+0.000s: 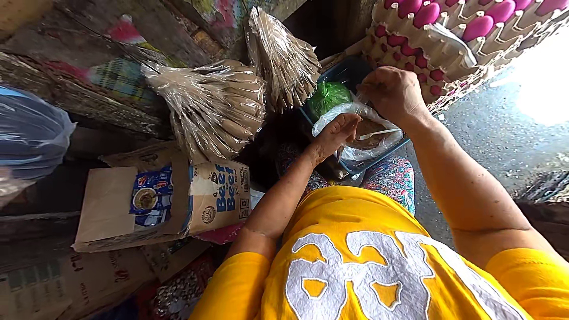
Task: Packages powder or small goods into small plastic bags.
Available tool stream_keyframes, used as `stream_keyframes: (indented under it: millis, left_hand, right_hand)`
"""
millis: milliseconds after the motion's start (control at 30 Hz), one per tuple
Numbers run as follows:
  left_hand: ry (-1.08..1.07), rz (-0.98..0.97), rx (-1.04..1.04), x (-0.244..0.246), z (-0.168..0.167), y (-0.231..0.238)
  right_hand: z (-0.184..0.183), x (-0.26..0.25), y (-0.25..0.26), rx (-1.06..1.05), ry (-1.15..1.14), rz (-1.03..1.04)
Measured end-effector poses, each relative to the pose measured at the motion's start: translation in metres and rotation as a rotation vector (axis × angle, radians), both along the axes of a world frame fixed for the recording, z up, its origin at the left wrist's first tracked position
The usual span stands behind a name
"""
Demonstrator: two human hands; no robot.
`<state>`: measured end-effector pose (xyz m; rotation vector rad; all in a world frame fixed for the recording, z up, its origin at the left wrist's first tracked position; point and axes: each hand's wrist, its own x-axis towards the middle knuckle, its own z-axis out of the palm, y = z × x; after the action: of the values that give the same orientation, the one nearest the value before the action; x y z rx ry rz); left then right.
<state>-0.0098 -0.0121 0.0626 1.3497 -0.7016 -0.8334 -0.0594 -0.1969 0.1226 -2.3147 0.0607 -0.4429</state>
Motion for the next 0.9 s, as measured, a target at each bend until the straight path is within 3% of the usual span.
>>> stream_keyframes:
  millis: [133,233,300,433,667,800,900]
  left_hand:
    - [-0.011,0.027,0.087,-0.006,-0.006,0.013]
    - [-0.102,0.08,0.297,0.0,-0.008,0.016]
    - [-0.178,0.105,0.406,0.007,-0.008,0.009]
    - [-0.302,0.118,0.537,-0.002,0.014,-0.001]
    - [-0.425,-0.047,0.483,-0.007,0.021,0.004]
    - [-0.562,-0.054,0.475,-0.007,0.035,0.005]
    - [-0.615,-0.095,0.453,-0.018,0.063,0.001]
  right_hand:
    - [-0.005,-0.003,-0.003,-0.032,-0.008,-0.162]
    - [0.007,-0.028,0.019,-0.223,-0.029,-0.248]
    - [-0.004,-0.038,0.036,-0.361,-0.017,-0.154]
    - [-0.017,-0.042,0.043,-0.301,0.441,0.26]
    - [0.002,-0.057,0.015,-0.417,0.485,0.269]
    - [0.015,-0.067,0.005,-0.515,0.357,0.216]
    - [0.001,-0.071,-0.007,-0.628,-0.065,0.096]
